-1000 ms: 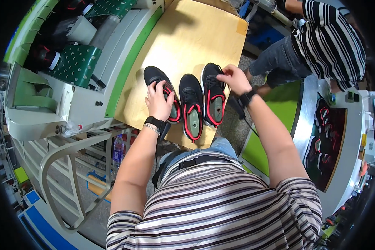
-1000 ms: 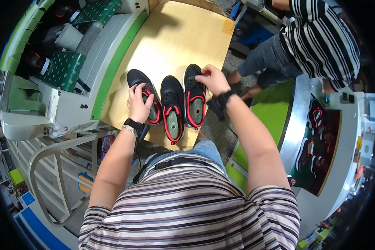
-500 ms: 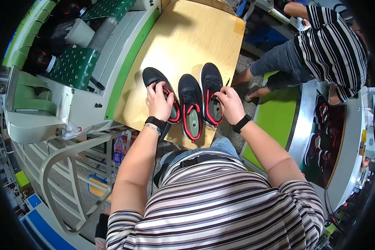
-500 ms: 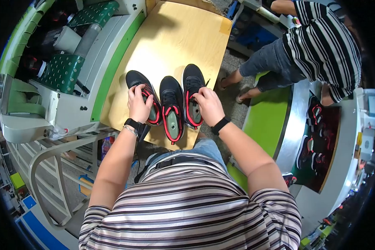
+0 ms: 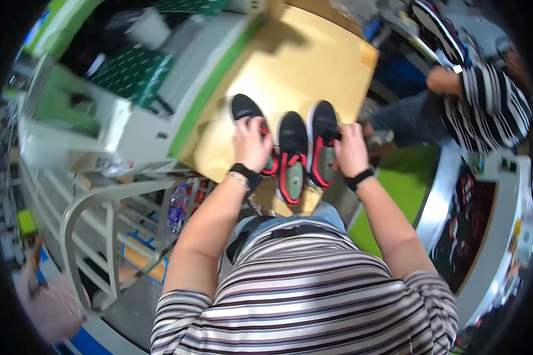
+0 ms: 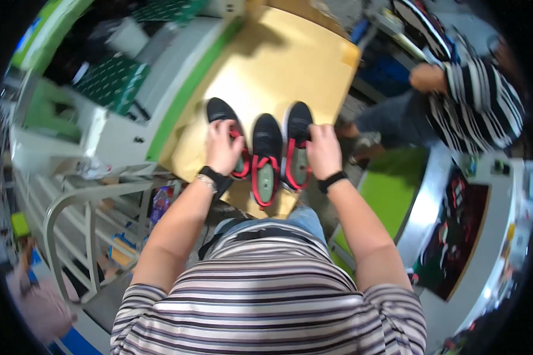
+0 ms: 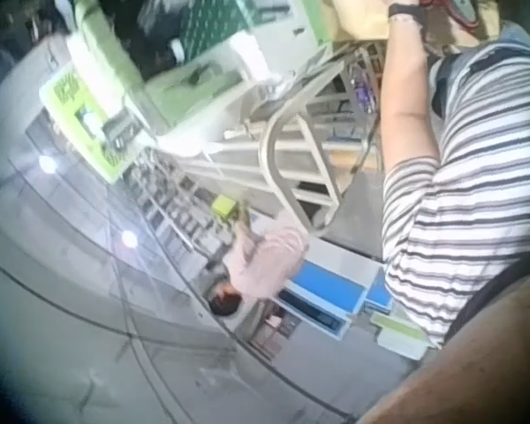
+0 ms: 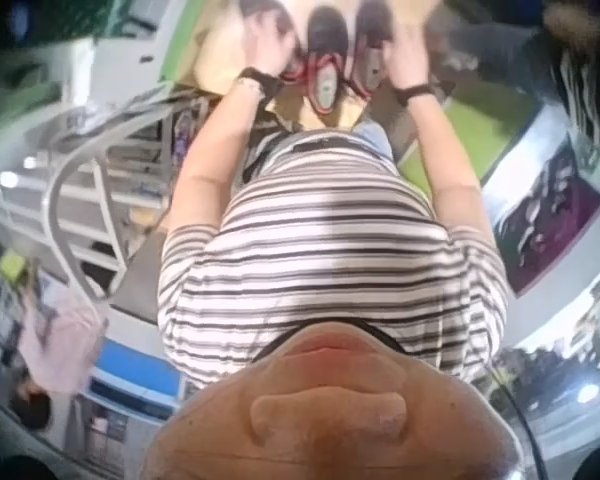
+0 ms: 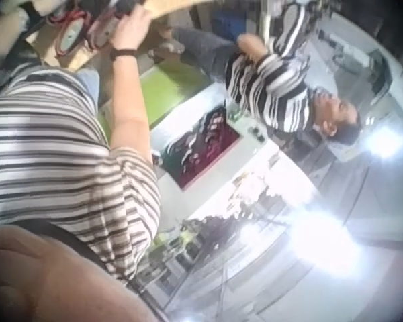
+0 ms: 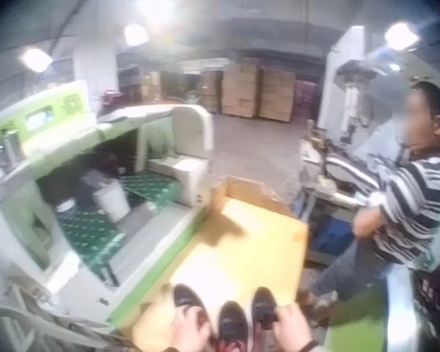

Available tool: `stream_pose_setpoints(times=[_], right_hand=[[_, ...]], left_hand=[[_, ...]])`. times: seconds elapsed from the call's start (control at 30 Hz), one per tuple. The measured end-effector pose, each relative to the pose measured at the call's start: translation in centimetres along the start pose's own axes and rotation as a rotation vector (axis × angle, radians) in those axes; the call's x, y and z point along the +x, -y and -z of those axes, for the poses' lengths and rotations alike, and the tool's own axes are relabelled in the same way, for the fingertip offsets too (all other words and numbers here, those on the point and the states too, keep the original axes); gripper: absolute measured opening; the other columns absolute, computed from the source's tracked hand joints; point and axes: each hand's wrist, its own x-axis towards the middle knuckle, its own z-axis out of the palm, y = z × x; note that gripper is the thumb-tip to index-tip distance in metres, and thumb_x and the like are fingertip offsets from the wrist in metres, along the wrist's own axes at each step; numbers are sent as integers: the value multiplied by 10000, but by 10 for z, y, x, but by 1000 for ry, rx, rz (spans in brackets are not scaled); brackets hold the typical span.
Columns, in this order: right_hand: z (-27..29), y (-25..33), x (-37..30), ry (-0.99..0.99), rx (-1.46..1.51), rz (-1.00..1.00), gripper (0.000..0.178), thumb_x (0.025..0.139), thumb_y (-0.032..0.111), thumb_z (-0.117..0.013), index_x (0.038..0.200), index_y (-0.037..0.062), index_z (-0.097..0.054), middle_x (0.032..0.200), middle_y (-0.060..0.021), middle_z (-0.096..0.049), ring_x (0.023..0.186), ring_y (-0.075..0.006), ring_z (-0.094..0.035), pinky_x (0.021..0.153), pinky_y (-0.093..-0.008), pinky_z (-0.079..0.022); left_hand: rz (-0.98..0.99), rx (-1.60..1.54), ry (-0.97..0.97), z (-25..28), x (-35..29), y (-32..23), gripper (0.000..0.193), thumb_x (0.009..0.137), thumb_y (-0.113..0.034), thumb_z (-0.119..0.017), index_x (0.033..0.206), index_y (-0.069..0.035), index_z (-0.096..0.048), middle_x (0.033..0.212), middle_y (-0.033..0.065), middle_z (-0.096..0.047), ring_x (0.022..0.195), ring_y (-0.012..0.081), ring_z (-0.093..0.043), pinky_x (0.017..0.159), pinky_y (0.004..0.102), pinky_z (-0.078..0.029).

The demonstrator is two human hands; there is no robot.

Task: Handling and placing shoes into a heat-shaping or drying machine in a factory setting.

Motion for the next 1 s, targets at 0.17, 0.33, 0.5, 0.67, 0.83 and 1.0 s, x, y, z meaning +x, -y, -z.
stream_pose_setpoints(times=[0.17, 0.33, 0.5, 0.67, 0.83, 1.0], right_hand=[[12, -52, 9, 540, 840, -646, 329, 818, 35, -702, 1004, 55, -431, 902, -52, -572, 841, -140, -613, 715, -288, -532], [-1, -30, -37, 278, 892, -509, 863, 749, 151, -819, 1400, 32, -265, 1231, -159, -484, 1079, -245, -558, 877, -345, -508], [-38, -3, -66, 271, 608, -539, 1196, 700, 158, -814, 1524, 22, 43, 1458, -297, -250, 1376, -419, -287, 1150, -413, -267], [-34, -9, -73, 272, 640, -481, 1162, 707, 132, -743, 1516, 22, 84, 1444, -317, -209, 1381, -445, -239, 1153, -441, -256], [-34, -27, -73, 207, 841, -517, 1064, 708, 17, -702, 1537, 67, -36, 1442, -180, -337, 1332, -290, -377, 1116, -372, -316], [5, -51, -40, -33, 1216, -651, 916, 763, -28, -632, 1537, 47, -149, 1429, -146, -404, 1302, -235, -427, 1104, -346, -329]], left_hand=[[-15, -189, -74, -27, 1, -7, 592, 751, -119, -691, 1295, -59, -464, 1343, 284, -384, 1271, 460, -395, 1090, 473, -361], [99, -328, -59, -28, -21, 27, 659, 775, -250, -760, 1319, -60, -441, 1409, 262, -350, 1314, 437, -354, 1116, 491, -302], [28, 102, 8, 16, 56, -17, 690, 786, -375, -759, 1294, -20, -453, 1389, 283, -360, 1266, 461, -390, 1096, 493, -312], [210, 16, 332, -21, 166, -2, 978, 743, -480, -793, 1414, 58, -328, 1365, 279, -475, 1257, 385, -491, 1054, 422, -400], [589, 130, 759, -35, 187, 40, 1220, 630, -617, -838, 1434, 119, -289, 1286, 263, -569, 1079, 299, -635, 922, 376, -502], [355, -111, 441, -45, 161, 10, 952, 540, -479, -931, 1192, 83, -524, 1146, 229, -626, 1003, 298, -642, 885, 384, -512]])
